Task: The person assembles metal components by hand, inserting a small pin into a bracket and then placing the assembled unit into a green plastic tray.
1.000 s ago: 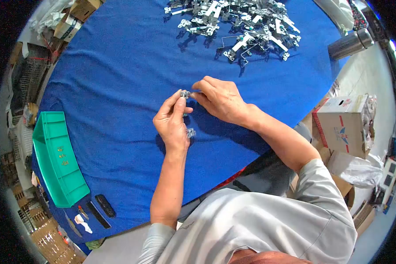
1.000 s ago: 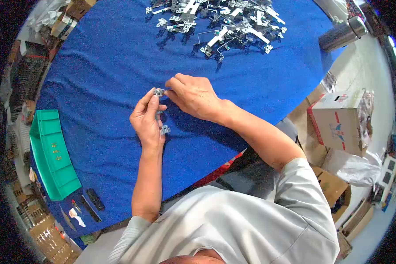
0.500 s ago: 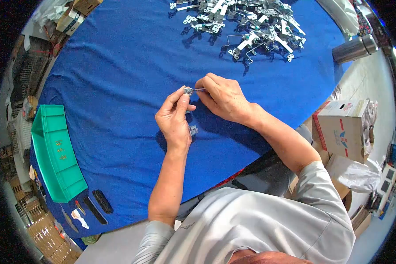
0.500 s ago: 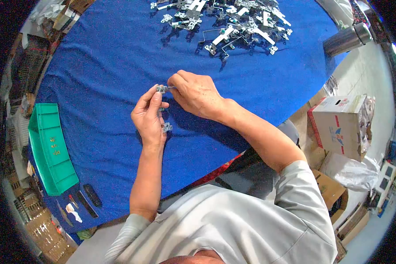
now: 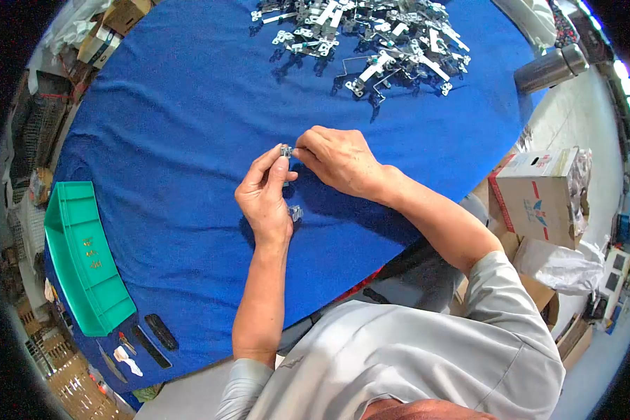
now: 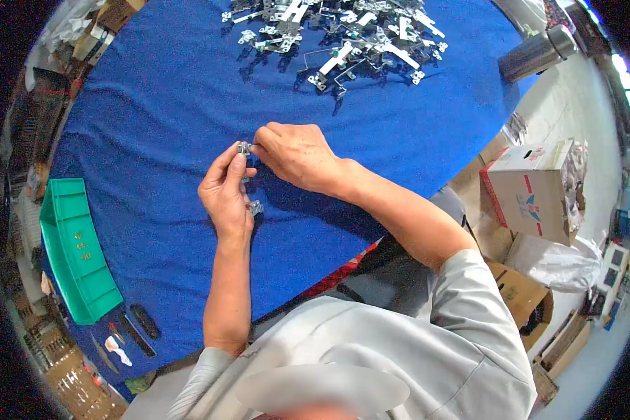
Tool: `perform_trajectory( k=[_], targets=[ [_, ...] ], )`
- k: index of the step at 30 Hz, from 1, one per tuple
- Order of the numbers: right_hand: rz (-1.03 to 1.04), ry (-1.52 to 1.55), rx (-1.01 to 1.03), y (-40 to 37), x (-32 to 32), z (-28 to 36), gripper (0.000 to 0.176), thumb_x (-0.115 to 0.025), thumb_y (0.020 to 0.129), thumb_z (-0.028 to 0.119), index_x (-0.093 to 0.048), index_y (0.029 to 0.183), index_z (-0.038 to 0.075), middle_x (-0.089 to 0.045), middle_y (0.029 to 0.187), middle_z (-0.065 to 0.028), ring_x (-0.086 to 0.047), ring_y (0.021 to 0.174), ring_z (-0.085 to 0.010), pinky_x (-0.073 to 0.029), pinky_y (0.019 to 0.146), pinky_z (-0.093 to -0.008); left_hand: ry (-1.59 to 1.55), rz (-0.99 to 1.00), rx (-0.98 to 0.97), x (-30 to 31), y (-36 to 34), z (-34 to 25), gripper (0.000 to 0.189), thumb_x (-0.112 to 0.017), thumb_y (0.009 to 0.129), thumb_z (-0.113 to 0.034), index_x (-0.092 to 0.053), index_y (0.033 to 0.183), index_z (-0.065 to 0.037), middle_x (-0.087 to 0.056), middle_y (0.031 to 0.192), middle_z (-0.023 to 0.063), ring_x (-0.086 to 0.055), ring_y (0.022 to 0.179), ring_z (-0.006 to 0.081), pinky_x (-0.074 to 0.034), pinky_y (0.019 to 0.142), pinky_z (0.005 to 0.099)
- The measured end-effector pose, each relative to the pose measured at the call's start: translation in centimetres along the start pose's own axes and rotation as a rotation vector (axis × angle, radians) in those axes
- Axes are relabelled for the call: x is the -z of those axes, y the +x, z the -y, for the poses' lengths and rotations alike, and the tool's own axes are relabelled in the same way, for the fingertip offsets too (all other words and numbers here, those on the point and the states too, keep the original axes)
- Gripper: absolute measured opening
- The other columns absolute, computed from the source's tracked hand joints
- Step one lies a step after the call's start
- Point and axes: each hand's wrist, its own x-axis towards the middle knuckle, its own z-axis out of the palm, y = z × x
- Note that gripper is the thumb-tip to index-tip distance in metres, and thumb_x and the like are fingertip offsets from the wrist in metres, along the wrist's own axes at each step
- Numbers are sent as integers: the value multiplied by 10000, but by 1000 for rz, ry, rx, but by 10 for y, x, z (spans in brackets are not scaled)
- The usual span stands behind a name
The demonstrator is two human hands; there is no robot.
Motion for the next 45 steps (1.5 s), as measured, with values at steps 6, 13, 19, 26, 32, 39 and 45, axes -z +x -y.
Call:
perform_trajectory(
  k=[6,13,19,26,32,39,45],
  targets=[
    [86,-111,-95,0,0,1,278,-581,970,267,-532,793,58,-608,694,-132,-639,648,-337,-484,549,-460,56,-4,-43,-1,-1,1,216,-671,899,5,-697,1112,29,-719,1018,95,-669,805,112,-565,687,218],
    [145,-101,-177,2,6,4,285,-600,957,289,-565,801,53,-640,730,-136,-655,675,-336,-493,567,-455,124,-28,0,0,-2,-1,217,-666,915,-23,-694,1126,21,-724,1008,91,-657,742,87,-513,602,187],
    [76,118,-183,3,6,2,287,-595,949,305,-593,844,38,-658,763,-170,-659,739,-395,-504,612,-499,53,-33,-33,1,0,3,216,-663,912,-5,-687,1122,40,-717,1007,98,-645,736,89,-526,612,195],
    [59,134,-156,3,9,1,282,-599,943,303,-599,856,35,-652,770,-162,-655,745,-394,-502,624,-502,32,-30,-51,1,1,5,220,-668,911,-12,-687,1124,35,-718,1003,93,-643,726,85,-505,575,184],
    [111,49,-184,2,9,3,241,-607,936,274,-596,864,44,-645,772,-159,-654,764,-387,-510,637,-493,76,-50,-18,2,-1,3,224,-691,903,-48,-697,1120,10,-728,979,72,-632,669,72,-404,472,158],
    [68,111,-119,2,10,2,191,-630,929,228,-594,893,44,-641,810,-144,-647,750,-347,-502,639,-453,106,-42,-55,1,-1,4,231,-688,900,-33,-696,1125,19,-728,980,81,-636,677,83,-435,506,169],
    [86,79,-141,2,9,3,207,-626,933,243,-596,890,43,-638,789,-145,-649,747,-355,-501,631,-460,86,-52,-64,-1,0,5,230,-678,897,-6,-695,1124,26,-725,982,82,-641,704,86,-479,565,184]
  ],
)
